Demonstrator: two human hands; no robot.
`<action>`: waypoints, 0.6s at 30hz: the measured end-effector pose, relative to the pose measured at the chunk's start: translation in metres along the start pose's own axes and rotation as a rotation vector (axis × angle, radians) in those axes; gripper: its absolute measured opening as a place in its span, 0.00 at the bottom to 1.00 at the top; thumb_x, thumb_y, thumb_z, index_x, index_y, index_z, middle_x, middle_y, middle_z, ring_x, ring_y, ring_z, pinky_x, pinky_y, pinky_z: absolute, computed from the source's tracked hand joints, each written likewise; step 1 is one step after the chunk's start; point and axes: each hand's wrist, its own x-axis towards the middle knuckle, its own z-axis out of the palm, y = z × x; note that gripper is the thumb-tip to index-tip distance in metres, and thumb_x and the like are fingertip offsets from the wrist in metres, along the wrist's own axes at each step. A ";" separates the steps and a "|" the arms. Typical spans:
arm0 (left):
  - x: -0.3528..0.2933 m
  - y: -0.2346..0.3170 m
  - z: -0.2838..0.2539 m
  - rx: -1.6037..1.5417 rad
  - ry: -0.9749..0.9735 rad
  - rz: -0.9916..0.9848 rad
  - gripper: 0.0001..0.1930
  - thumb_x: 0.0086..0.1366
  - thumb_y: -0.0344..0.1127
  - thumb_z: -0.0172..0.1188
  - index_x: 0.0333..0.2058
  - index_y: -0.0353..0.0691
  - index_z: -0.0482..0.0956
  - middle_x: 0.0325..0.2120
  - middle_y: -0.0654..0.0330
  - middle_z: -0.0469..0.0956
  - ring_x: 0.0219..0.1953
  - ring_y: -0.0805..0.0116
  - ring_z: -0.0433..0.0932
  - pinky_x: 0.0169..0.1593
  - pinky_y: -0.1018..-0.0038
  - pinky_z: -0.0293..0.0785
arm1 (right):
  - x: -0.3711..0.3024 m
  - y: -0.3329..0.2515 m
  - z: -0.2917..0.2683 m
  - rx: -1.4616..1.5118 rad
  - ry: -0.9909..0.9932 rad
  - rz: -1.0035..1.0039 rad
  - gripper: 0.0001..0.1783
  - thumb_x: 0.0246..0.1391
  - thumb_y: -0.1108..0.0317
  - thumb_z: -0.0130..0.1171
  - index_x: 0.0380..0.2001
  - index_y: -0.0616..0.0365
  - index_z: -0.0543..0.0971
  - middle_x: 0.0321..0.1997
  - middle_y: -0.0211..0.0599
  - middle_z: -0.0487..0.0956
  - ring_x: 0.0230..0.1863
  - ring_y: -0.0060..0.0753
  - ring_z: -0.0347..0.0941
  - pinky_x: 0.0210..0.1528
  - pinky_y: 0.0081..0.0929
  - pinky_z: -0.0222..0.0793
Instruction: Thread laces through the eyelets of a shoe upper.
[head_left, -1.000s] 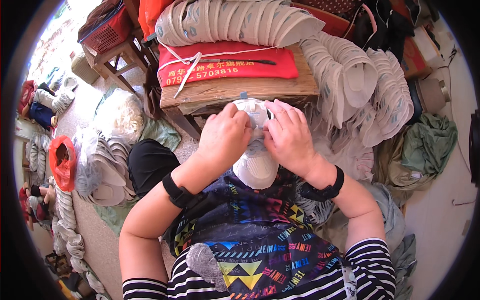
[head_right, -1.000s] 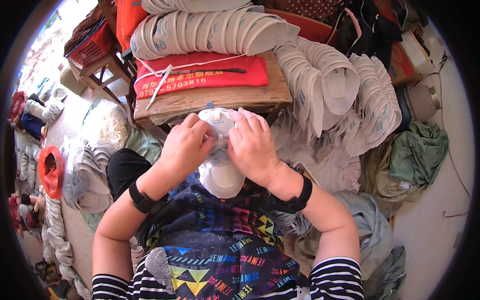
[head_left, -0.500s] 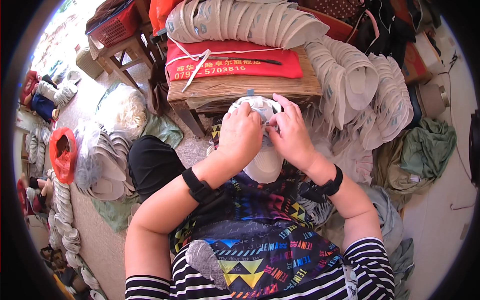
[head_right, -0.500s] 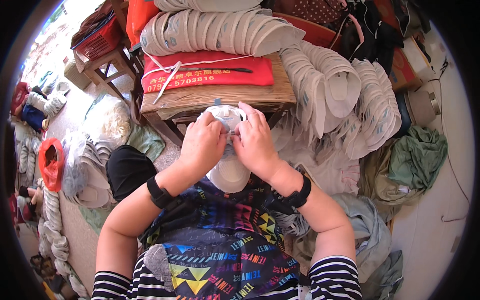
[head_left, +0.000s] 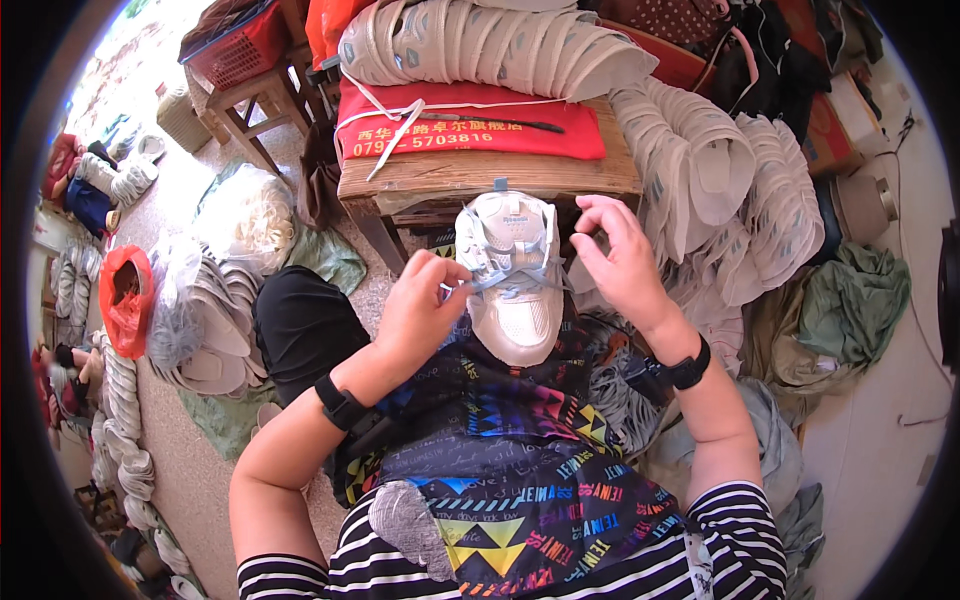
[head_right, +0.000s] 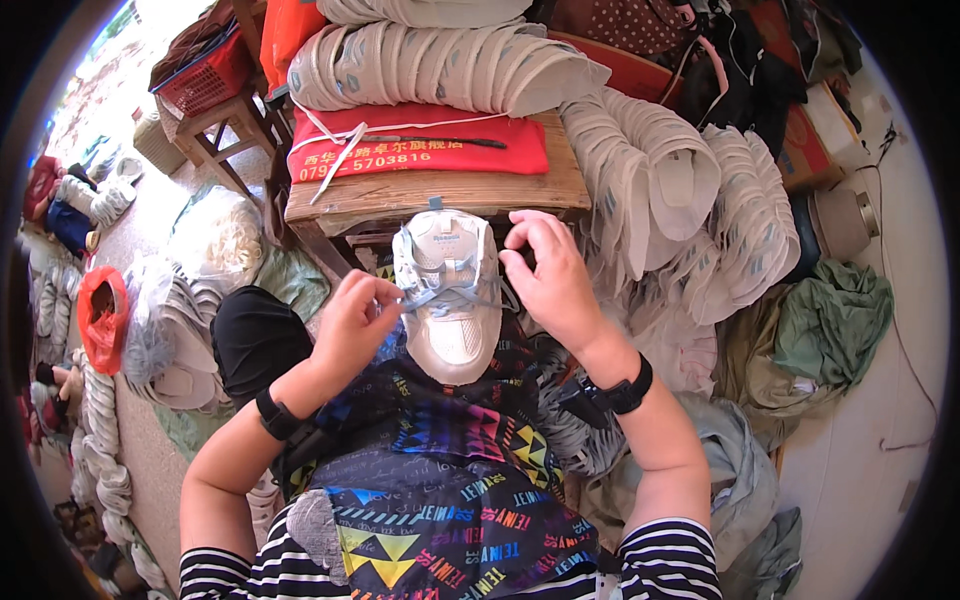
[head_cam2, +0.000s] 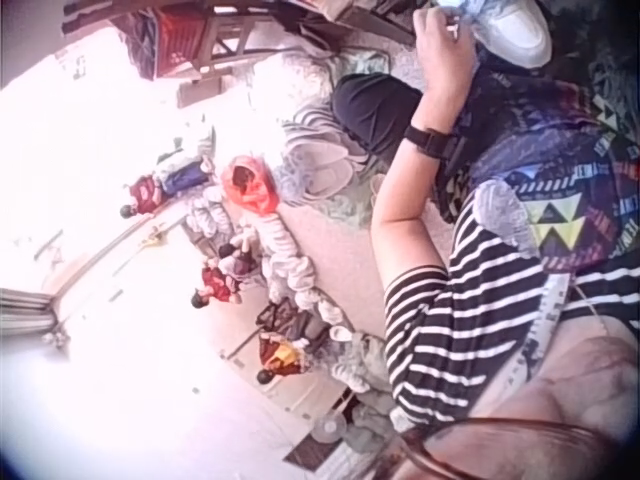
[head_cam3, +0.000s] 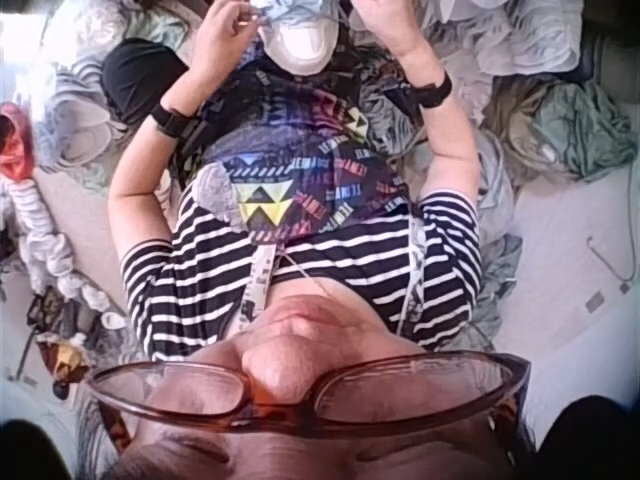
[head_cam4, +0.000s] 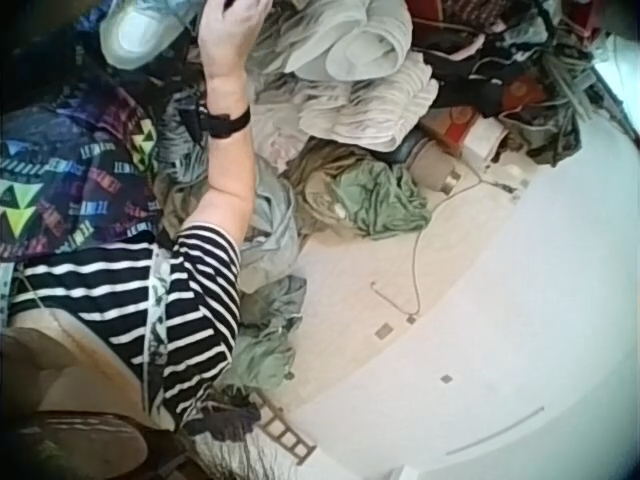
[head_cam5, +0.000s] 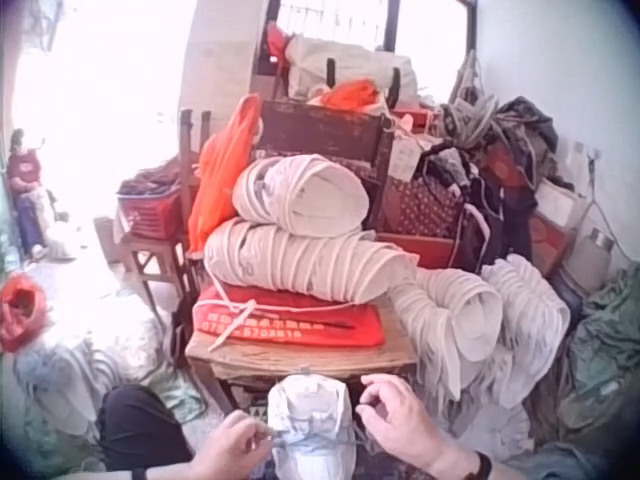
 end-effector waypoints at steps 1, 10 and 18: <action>-0.002 -0.004 0.003 0.001 -0.056 -0.029 0.07 0.56 0.27 0.66 0.33 0.36 0.78 0.29 0.62 0.69 0.24 0.74 0.67 0.30 0.77 0.67 | 0.001 -0.005 0.004 0.000 0.002 0.002 0.10 0.47 0.74 0.63 0.33 0.59 0.73 0.53 0.46 0.73 0.54 0.49 0.69 0.57 0.41 0.65; 0.011 -0.003 -0.004 0.000 -0.141 -0.022 0.05 0.54 0.25 0.65 0.29 0.35 0.77 0.31 0.61 0.69 0.25 0.74 0.68 0.30 0.77 0.68 | 0.007 -0.019 0.022 -0.225 -0.039 -0.269 0.10 0.47 0.72 0.63 0.32 0.59 0.74 0.49 0.43 0.72 0.52 0.46 0.68 0.55 0.41 0.64; 0.027 0.001 -0.036 0.097 -0.182 0.078 0.05 0.55 0.24 0.64 0.29 0.36 0.76 0.35 0.60 0.71 0.27 0.72 0.71 0.32 0.76 0.70 | 0.012 0.023 -0.043 -0.613 0.218 -0.220 0.05 0.52 0.75 0.57 0.31 0.59 0.71 0.42 0.39 0.73 0.44 0.44 0.69 0.49 0.38 0.65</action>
